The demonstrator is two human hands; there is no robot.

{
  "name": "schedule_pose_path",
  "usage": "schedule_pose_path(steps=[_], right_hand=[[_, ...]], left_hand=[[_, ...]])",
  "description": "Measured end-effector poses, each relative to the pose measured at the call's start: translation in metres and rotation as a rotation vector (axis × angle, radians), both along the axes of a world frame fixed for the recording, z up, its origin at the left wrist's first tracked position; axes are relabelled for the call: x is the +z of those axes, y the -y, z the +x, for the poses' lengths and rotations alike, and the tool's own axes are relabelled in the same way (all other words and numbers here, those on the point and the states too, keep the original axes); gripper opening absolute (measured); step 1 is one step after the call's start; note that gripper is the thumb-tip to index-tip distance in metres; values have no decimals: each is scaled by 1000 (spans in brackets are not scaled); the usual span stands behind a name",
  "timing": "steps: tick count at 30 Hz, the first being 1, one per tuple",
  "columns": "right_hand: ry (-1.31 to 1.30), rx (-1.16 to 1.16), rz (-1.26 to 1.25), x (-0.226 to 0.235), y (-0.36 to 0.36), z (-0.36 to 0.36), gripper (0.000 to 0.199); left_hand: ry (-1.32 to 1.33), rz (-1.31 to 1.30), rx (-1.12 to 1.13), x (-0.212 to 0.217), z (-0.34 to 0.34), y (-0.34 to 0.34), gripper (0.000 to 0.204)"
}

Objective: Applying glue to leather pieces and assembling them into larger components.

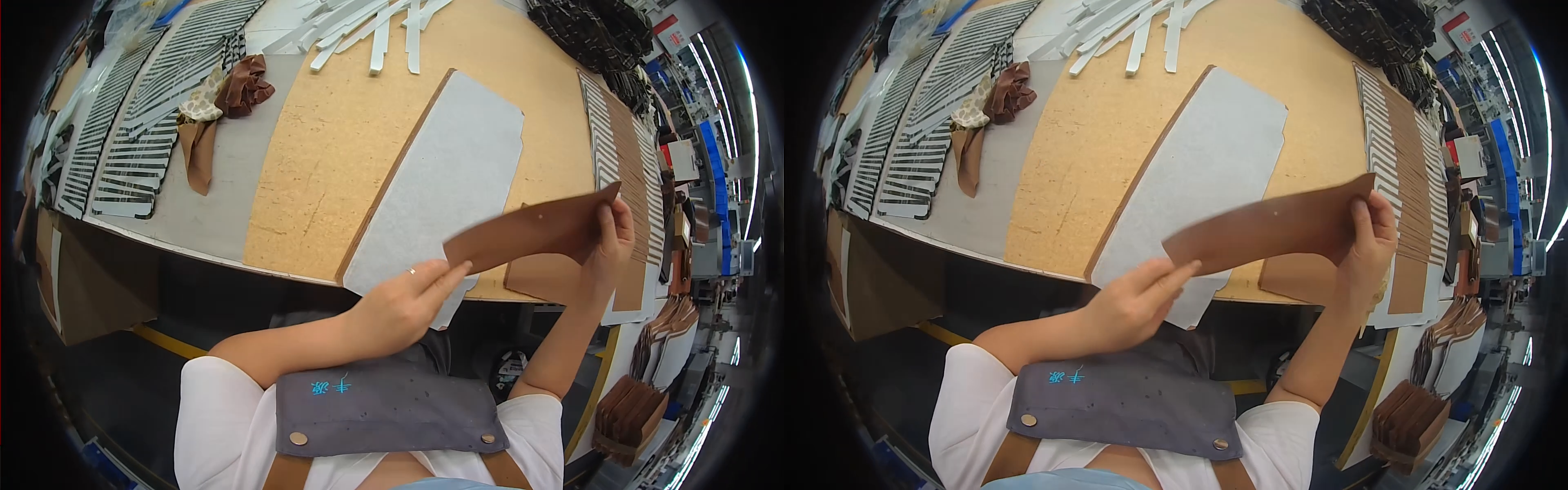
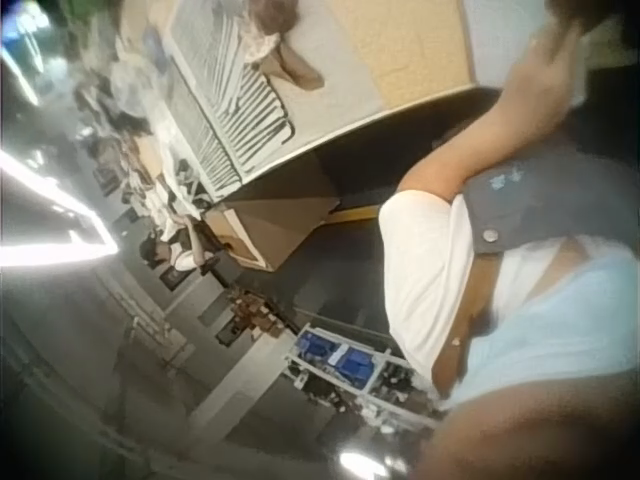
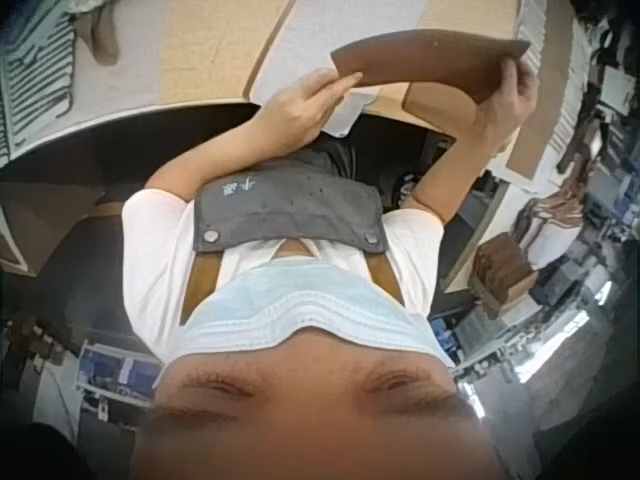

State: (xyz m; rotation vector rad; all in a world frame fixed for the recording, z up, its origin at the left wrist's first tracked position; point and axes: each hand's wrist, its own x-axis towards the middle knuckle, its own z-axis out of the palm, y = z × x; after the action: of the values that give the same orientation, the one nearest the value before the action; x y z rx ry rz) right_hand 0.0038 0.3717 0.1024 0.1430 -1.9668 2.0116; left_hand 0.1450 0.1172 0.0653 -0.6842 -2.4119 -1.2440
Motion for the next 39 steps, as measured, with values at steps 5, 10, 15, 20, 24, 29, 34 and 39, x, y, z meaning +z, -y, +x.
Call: schedule_pose_path(steps=[5,10,15,20,24,29,34,39], right_hand=[[147,159,265,-9,4,-45,16],[232,341,279,-41,47,-95,16],[356,425,421,-55,91,-117,17],[304,470,515,-77,109,-129,16],[319,481,575,-75,121,-129,16],[270,498,628,-82,127,-132,16],[201,508,673,-86,128,-131,14],[167,506,686,-89,128,-132,14]], left_hand=[[351,82,-81,-18,-6,-18,49],[597,256,5,-28,-18,-13,58],[686,458,42,-30,-21,-5,60],[900,553,51,-29,-22,6,59],[863,563,70,-32,-19,9,60],[896,573,63,-32,-19,10,59],[919,580,57,-32,-21,11,59],[960,603,40,-31,-23,13,59]])
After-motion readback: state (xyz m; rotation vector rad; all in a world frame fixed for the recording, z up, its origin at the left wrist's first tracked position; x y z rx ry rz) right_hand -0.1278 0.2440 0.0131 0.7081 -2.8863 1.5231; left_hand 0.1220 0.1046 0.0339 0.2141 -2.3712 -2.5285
